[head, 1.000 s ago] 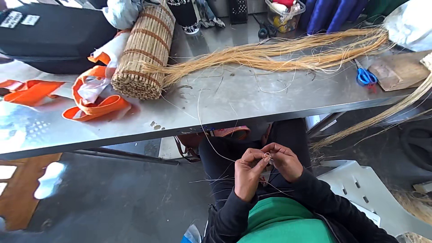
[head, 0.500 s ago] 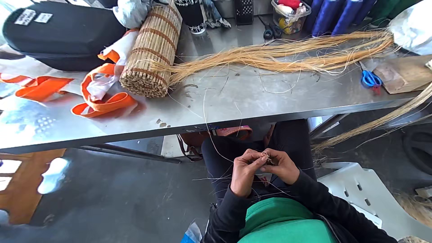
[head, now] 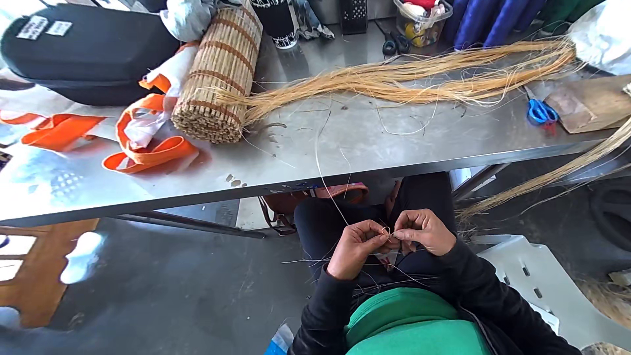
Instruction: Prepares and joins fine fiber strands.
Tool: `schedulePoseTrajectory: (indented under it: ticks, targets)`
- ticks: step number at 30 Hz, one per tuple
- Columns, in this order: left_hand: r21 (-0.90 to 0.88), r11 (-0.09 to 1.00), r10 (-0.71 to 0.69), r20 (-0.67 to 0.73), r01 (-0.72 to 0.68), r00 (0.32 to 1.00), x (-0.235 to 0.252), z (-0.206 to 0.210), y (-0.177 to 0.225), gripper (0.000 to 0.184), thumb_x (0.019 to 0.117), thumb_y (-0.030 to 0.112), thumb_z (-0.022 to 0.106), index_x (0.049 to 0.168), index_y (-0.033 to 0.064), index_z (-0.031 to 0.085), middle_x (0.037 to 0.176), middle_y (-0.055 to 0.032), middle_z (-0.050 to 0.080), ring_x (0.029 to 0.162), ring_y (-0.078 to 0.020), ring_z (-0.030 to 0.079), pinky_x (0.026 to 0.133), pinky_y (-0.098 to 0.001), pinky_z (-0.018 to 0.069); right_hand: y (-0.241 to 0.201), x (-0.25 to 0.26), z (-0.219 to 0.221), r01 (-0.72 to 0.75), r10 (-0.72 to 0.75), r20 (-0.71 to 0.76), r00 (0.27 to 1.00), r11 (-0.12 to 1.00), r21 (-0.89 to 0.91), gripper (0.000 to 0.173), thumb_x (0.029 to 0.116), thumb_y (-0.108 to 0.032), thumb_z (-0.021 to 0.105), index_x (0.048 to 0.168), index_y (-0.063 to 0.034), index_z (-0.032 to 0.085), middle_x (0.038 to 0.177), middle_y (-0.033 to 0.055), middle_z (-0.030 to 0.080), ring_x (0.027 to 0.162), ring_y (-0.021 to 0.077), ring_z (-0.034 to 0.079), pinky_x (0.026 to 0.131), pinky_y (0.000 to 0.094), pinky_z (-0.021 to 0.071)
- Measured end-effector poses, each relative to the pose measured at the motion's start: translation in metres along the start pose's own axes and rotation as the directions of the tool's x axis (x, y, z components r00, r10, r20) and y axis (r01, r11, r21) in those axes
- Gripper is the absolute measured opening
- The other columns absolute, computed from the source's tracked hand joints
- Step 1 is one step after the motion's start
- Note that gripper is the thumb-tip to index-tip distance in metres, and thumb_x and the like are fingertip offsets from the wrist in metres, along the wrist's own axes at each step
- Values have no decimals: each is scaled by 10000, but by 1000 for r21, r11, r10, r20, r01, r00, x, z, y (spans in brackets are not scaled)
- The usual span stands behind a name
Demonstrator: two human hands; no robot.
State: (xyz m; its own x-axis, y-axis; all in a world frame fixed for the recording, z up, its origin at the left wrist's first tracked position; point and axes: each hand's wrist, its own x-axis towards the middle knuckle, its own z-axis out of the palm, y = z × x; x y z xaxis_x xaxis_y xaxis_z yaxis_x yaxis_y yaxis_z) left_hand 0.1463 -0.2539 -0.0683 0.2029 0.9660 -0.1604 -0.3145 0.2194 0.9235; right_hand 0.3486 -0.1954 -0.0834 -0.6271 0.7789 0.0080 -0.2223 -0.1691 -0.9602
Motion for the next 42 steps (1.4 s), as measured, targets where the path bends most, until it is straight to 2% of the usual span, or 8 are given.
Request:
schedulePoseTrajectory:
  ticks: [6,12,18,22,25,28,38,42]
  targets:
    - [-47,993,-113,-115,108,987,0,9,7,153,945,-88,531,913,26,628,826,-85,768,734,-171,763,720,-309,647,-2,-6,6,154,-200,-79,977,908,-390,76,896,-21,668,938,25,711,803,-26,698,660,-53,597,613,126,509]
    - [-33,997,-70,-202,65,977,2,10,7,147,939,-103,560,912,13,646,776,-54,745,678,-141,737,682,-288,639,-3,-11,-1,229,-364,-66,929,706,-670,136,897,-72,673,937,23,762,838,80,712,738,24,642,700,147,536]
    - [43,999,9,-291,3,957,3,6,6,136,939,-104,586,906,-2,670,764,-56,745,677,-140,737,690,-288,640,-9,-20,-17,259,-528,-61,847,509,-821,143,913,-103,686,935,-7,789,846,85,723,775,59,667,762,160,550]
    - [-136,989,-79,-172,56,982,1,13,11,179,947,-76,551,873,26,679,777,-58,747,680,-123,730,685,-272,632,-2,-19,-11,333,-539,-190,821,722,-607,106,918,-30,683,953,43,751,895,45,726,773,11,663,728,163,576]
    - [-187,981,-71,-91,53,993,2,20,10,176,937,-67,560,875,36,688,790,-61,756,689,-123,737,691,-274,634,4,-19,9,253,-312,-340,887,945,-206,100,937,33,622,970,-9,707,794,-35,724,624,17,646,573,196,560]
    - [-164,986,-28,-105,11,994,4,25,4,150,934,-77,579,893,22,684,792,-63,758,694,-132,741,697,-281,637,9,-20,22,196,-176,-364,915,980,19,112,954,37,609,969,-18,705,752,-18,719,571,35,634,531,203,548]
    - [-76,994,59,-233,-79,971,6,36,-2,120,922,-95,597,914,-5,676,780,-58,751,665,-113,726,660,-261,627,12,-22,22,319,-369,-305,878,926,-201,177,917,74,611,1039,52,737,950,24,722,705,12,633,630,180,558]
    - [-57,995,66,-248,-83,967,7,38,-4,122,916,-103,607,914,-7,681,769,-55,749,657,-111,725,654,-257,628,14,-19,25,310,-391,-382,837,915,-257,115,878,71,688,968,43,753,905,22,727,666,2,628,601,160,553]
